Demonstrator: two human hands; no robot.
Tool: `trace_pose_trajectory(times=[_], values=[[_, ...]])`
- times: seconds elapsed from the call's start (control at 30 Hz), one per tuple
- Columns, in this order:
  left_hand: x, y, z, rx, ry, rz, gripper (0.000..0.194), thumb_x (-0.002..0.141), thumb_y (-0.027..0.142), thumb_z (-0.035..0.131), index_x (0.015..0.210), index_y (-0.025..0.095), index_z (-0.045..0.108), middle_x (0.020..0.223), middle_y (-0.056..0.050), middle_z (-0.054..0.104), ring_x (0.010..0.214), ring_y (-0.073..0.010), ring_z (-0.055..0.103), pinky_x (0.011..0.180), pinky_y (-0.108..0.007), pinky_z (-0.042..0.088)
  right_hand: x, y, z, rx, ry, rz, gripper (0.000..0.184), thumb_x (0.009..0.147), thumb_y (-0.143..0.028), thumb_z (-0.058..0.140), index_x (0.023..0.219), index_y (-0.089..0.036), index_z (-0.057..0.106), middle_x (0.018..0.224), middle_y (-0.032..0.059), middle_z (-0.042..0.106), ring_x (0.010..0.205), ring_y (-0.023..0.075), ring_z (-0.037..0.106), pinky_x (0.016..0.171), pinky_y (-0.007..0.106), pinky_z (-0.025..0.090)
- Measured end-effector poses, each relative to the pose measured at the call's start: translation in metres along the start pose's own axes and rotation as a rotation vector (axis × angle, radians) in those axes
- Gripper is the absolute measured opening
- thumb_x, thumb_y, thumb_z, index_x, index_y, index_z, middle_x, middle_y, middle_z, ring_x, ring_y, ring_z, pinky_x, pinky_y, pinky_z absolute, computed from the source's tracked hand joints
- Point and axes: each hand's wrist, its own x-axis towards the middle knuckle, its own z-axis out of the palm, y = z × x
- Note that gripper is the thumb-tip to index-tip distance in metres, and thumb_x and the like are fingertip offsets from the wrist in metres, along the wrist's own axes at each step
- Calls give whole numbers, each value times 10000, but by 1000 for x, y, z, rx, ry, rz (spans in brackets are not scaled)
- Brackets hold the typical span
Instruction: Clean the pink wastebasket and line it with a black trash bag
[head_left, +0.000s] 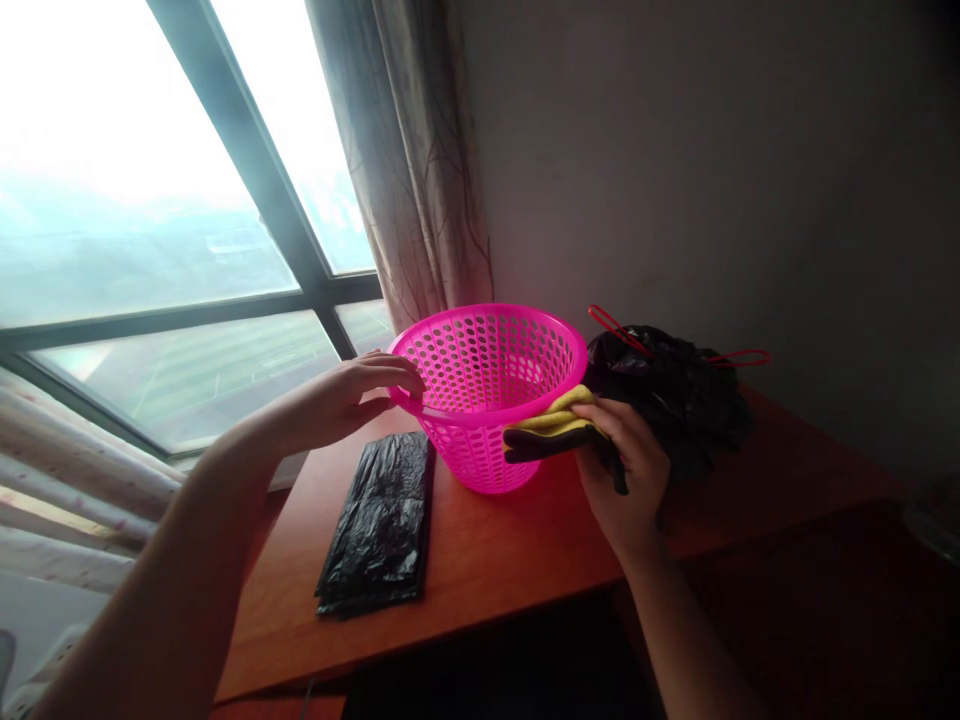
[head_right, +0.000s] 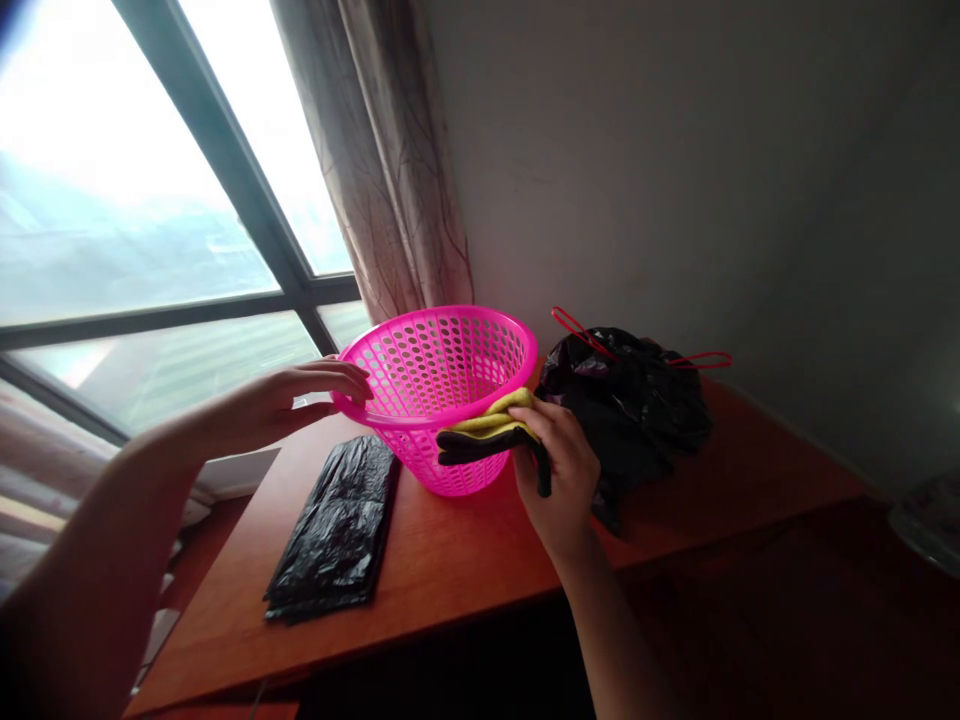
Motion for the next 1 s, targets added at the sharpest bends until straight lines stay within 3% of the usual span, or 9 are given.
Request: trace_pose_trajectory(times=[0.07, 0.17, 0.37, 0.47, 0.6, 0.73, 0.8, 0.9, 1.0], values=[[1, -5, 1, 36, 41, -7, 198, 952, 242, 540, 1035, 190, 713, 1151, -101, 702, 1089, -218, 645, 980, -385, 534, -3, -2, 4, -26, 12, -44, 276, 898, -150, 608, 1152, -243, 663, 1113, 90, 673, 1065, 246, 648, 936, 400, 515], [-1, -15, 4, 51, 87, -25, 204, 944, 238, 532, 1002, 188, 721, 1158, -104, 705, 1098, -216, 648, 978, -380, 539, -31, 10, 16, -86, -45, -61, 280, 906, -157, 577, 1164, -236, 648, 1082, 104, 660, 1044, 257, 640, 912, 411, 525], [-5, -39, 5, 28, 133, -88, 238, 886, 170, 515, 992, 182, 728, 1120, -88, 738, 1118, -214, 663, 996, -382, 537, -96, 53, 44, -164, -393, 151, 402, 801, -6, 499, 1088, -232, 667, 1040, 87, 688, 1021, 261, 644, 919, 419, 542], [-3, -52, 4, -59, 184, -116, 229, 848, 171, 528, 931, 183, 741, 1091, -88, 752, 1070, -210, 691, 938, -351, 569, -106, 65, 48, -151, -516, 199, 406, 767, 27, 487, 1015, -224, 687, 1028, 87, 699, 1073, 272, 632, 956, 438, 529], [5, -59, 4, -177, 346, -181, 230, 848, 193, 509, 883, 170, 735, 1031, -100, 766, 917, -199, 731, 786, -317, 596, -105, 65, 45, -95, -535, 208, 402, 773, 24, 492, 1032, -219, 681, 1046, 82, 698, 1061, 266, 633, 946, 437, 531], [24, -30, 9, -2, 467, -297, 254, 861, 162, 486, 928, 156, 731, 899, -74, 773, 742, -163, 715, 685, -280, 565, -96, 57, 39, -58, -478, 198, 402, 779, 10, 505, 1064, -220, 672, 1041, 79, 700, 1007, 257, 654, 903, 416, 544], [37, 1, 17, 50, 455, -218, 280, 897, 163, 448, 966, 143, 718, 948, -85, 769, 804, -169, 713, 729, -288, 558, -84, 51, 33, -32, -436, 183, 361, 802, -17, 523, 1058, -225, 670, 1026, 73, 701, 982, 249, 666, 879, 392, 548], [56, 50, 37, 163, 292, -133, 266, 961, 245, 464, 1035, 174, 709, 884, -59, 757, 773, -173, 701, 703, -286, 529, -54, 40, 22, 13, -361, 152, 309, 833, -61, 558, 1067, -232, 664, 1039, 66, 697, 965, 228, 676, 847, 347, 548], [67, 81, 60, 258, 168, -144, 283, 979, 372, 494, 1064, 192, 695, 795, -61, 740, 669, -192, 685, 588, -276, 473, -19, 28, 11, 43, -227, 107, 276, 858, -103, 587, 1087, -238, 657, 1071, 62, 689, 998, 217, 673, 873, 332, 538]])
